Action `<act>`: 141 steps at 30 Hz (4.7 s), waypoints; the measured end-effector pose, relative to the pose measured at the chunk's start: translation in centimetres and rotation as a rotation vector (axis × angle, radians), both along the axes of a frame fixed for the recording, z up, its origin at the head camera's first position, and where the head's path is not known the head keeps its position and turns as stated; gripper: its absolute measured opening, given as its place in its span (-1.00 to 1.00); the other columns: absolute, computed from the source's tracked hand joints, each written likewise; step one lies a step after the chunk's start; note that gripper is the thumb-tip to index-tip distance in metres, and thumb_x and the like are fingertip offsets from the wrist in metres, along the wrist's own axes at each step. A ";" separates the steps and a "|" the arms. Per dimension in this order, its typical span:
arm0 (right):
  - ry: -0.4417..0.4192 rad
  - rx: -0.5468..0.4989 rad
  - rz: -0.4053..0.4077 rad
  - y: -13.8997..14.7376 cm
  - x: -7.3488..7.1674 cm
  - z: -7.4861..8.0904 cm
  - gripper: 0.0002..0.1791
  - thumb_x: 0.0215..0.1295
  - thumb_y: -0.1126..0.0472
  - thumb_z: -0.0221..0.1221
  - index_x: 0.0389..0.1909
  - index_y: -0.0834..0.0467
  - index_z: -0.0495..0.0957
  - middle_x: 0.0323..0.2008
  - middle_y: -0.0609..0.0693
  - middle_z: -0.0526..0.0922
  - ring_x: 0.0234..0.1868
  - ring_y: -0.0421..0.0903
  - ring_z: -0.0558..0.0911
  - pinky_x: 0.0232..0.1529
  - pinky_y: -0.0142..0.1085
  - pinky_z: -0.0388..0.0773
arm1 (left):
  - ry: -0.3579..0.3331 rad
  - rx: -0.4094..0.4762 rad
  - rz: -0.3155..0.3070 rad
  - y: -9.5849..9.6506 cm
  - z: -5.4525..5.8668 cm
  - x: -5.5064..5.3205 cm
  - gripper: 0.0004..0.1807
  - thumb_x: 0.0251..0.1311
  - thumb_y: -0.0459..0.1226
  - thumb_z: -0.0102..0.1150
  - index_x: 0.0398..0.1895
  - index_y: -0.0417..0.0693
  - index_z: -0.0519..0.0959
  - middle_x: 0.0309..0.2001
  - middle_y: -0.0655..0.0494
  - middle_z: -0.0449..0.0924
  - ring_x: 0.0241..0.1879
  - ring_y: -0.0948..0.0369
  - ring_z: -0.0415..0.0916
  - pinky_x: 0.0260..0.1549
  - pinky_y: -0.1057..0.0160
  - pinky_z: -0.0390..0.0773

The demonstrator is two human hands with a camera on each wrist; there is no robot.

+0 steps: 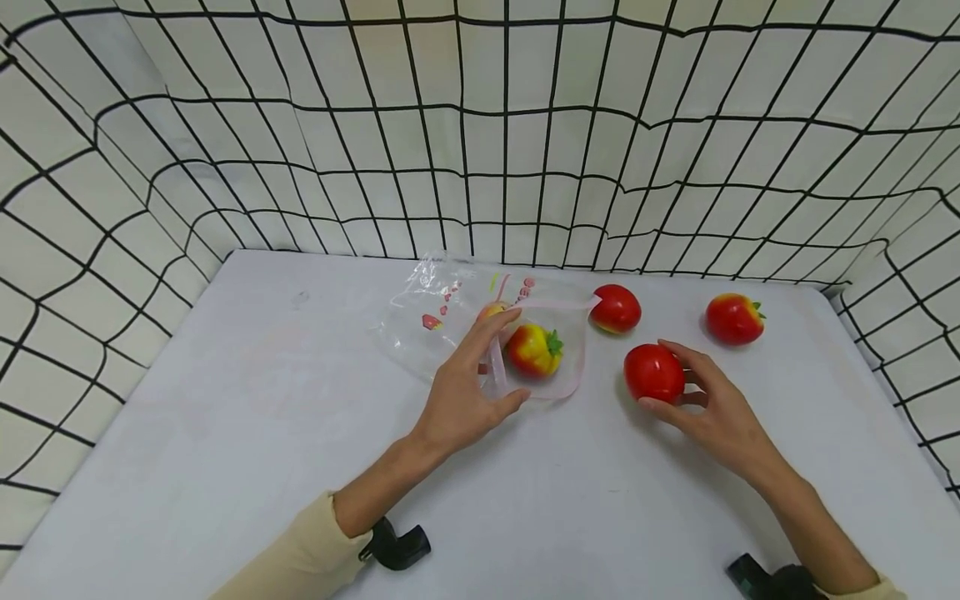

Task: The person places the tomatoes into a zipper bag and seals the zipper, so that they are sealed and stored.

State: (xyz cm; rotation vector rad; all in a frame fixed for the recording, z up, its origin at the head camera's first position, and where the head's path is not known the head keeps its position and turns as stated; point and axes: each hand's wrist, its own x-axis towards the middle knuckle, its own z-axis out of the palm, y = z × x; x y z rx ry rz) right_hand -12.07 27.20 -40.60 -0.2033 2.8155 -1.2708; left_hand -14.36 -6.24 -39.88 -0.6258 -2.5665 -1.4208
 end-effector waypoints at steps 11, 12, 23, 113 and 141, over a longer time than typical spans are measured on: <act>-0.019 -0.026 -0.002 -1.4 -0.5 0.1 0.03 0.20 0.12 0.49 0.60 0.09 0.11 0.38 0.25 0.44 0.31 0.20 0.49 -0.09 -0.62 0.58 | -0.010 0.006 -0.003 0.2 0.1 -0.1 0.03 0.01 -0.32 0.60 0.57 0.26 0.27 0.54 0.34 0.31 0.40 0.16 0.44 0.10 0.09 0.74; -0.022 -0.031 -0.003 -1.5 -0.5 0.1 0.03 0.20 0.12 0.49 0.59 0.10 0.11 0.37 0.25 0.45 0.31 0.20 0.50 -0.08 -0.62 0.57 | -0.010 0.006 -0.003 0.2 0.1 -0.1 0.04 0.00 -0.32 0.60 0.57 0.25 0.27 0.55 0.33 0.31 0.41 0.16 0.44 0.10 0.09 0.74; -0.003 -0.067 0.029 -2.9 -1.1 0.1 -0.09 0.20 0.12 0.50 0.50 0.08 0.24 0.34 0.15 0.51 0.29 0.11 0.53 -0.05 -0.57 0.62 | 0.000 0.007 -0.012 0.2 -0.1 -0.3 0.03 0.02 -0.30 0.59 0.57 0.24 0.27 0.55 0.32 0.31 0.43 0.16 0.42 0.11 0.10 0.74; 0.295 -0.033 0.010 -10.7 -3.5 0.4 -0.25 0.07 0.20 0.56 0.32 0.10 0.53 0.05 0.14 0.68 -0.10 0.02 0.71 -0.05 0.02 0.77 | 0.059 0.089 -0.062 0.3 0.3 -0.9 0.08 -0.02 -0.36 0.60 0.59 0.28 0.25 0.49 0.20 0.40 0.33 0.18 0.45 -0.08 0.21 0.73; 0.302 -0.066 0.123 -9.3 -3.3 1.3 -0.50 0.23 0.30 0.45 0.20 0.05 0.65 0.07 0.08 0.75 -0.12 -0.10 0.77 -0.04 -0.21 0.78 | 0.026 0.103 -0.090 -0.6 0.7 -1.1 0.08 0.00 -0.38 0.56 0.60 0.32 0.22 0.57 0.31 0.30 0.46 0.18 0.34 0.19 0.04 0.70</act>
